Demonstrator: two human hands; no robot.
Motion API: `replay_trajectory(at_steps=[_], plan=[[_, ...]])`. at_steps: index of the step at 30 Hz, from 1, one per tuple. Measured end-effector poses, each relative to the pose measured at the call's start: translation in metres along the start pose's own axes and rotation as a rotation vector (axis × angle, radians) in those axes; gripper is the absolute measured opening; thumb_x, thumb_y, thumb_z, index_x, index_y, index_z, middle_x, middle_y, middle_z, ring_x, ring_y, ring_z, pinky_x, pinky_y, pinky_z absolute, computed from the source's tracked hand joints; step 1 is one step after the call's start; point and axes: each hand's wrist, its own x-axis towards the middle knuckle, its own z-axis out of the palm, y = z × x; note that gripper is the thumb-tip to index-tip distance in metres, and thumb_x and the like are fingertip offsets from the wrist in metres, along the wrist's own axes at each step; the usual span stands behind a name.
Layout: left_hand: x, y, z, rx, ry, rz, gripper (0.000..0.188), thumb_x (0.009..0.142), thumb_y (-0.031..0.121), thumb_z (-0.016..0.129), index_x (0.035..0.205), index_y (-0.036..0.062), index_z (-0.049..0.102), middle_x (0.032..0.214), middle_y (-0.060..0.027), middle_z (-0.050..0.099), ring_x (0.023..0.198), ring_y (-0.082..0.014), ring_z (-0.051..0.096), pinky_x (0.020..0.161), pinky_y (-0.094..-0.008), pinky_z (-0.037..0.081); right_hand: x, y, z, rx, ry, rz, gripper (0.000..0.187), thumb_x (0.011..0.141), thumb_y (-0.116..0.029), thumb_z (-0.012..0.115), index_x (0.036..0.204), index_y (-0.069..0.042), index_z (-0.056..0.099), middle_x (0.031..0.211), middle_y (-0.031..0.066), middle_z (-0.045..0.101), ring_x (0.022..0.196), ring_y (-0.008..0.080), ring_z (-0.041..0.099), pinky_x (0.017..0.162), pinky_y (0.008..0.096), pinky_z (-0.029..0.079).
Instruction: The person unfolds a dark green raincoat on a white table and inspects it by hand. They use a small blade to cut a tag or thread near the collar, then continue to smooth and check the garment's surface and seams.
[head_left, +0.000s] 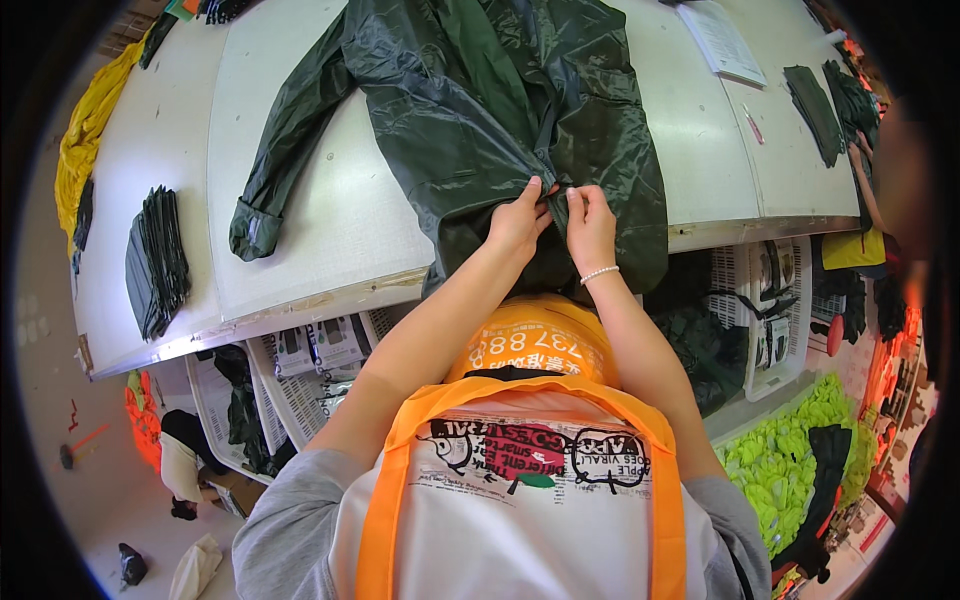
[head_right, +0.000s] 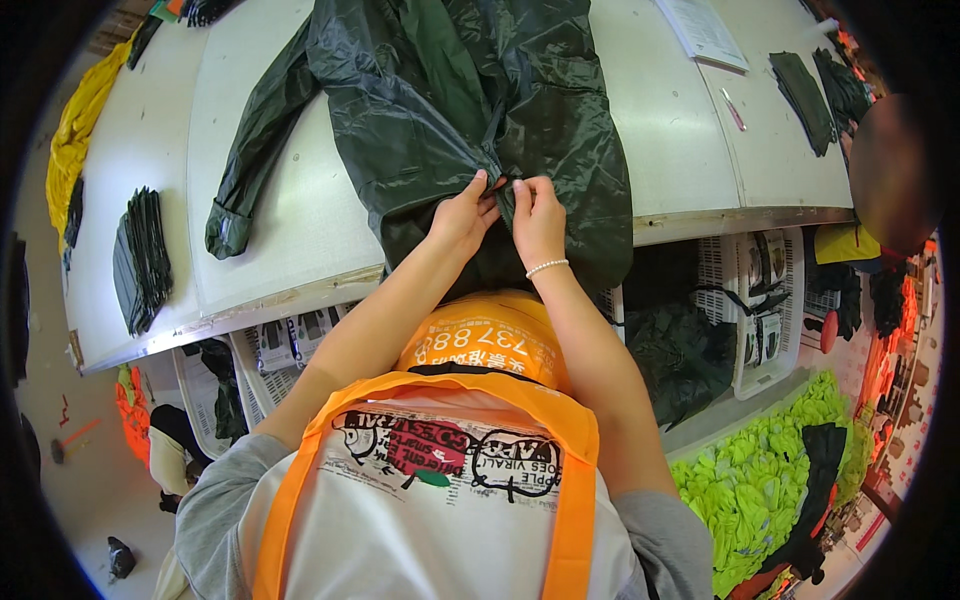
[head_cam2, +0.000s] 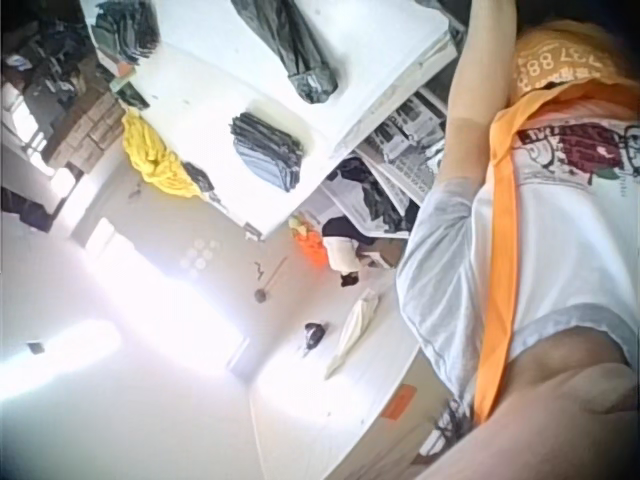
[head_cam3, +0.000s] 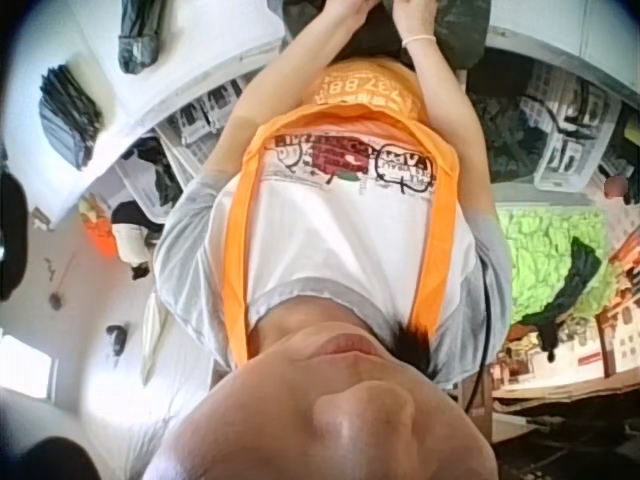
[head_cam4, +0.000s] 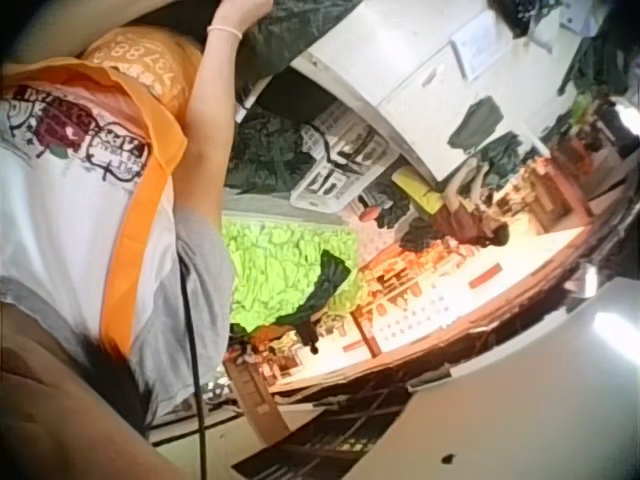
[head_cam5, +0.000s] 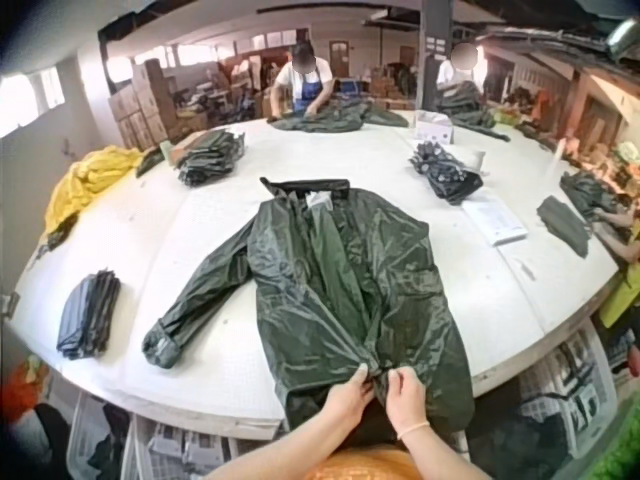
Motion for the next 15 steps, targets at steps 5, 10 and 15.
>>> replay_trajectory(at_steps=[5, 10, 15], plan=[[0.007, 0.003, 0.0, 0.003, 0.017, 0.004, 0.026, 0.095, 0.024, 0.055, 0.11, 0.003, 0.055, 0.107, -0.0086, 0.062, 0.101, -0.0226, 0.057, 0.09, -0.0384, 0.046, -0.023, 0.018, -0.035, -0.136, -0.234, -0.094, 0.026, 0.079, -0.015, 0.07, 0.091, -0.002, 0.052, 0.067, 0.0176, 0.056, 0.064, 0.0375, 0.057, 0.058, 0.0409, 0.045], [0.012, 0.008, 0.005, 0.019, 0.024, -0.016, 0.025, 0.095, 0.024, 0.054, 0.111, 0.0052, 0.056, 0.109, -0.0068, 0.062, 0.103, -0.022, 0.056, 0.091, -0.0396, 0.044, -0.043, 0.045, -0.077, -0.407, -0.148, 0.01, 0.022, 0.075, -0.009, 0.071, 0.088, -0.004, 0.053, 0.08, 0.0129, 0.056, 0.077, 0.031, 0.056, 0.068, 0.04, 0.045], [0.019, 0.003, 0.008, 0.036, 0.019, -0.026, 0.024, 0.095, 0.025, 0.054, 0.11, 0.0063, 0.055, 0.109, -0.0068, 0.062, 0.105, -0.0222, 0.055, 0.092, -0.0407, 0.043, -0.047, -0.007, -0.042, -0.442, -0.089, -0.397, 0.021, 0.074, -0.012, 0.07, 0.09, -0.005, 0.058, 0.085, 0.0094, 0.055, 0.08, 0.0279, 0.056, 0.069, 0.037, 0.046]])
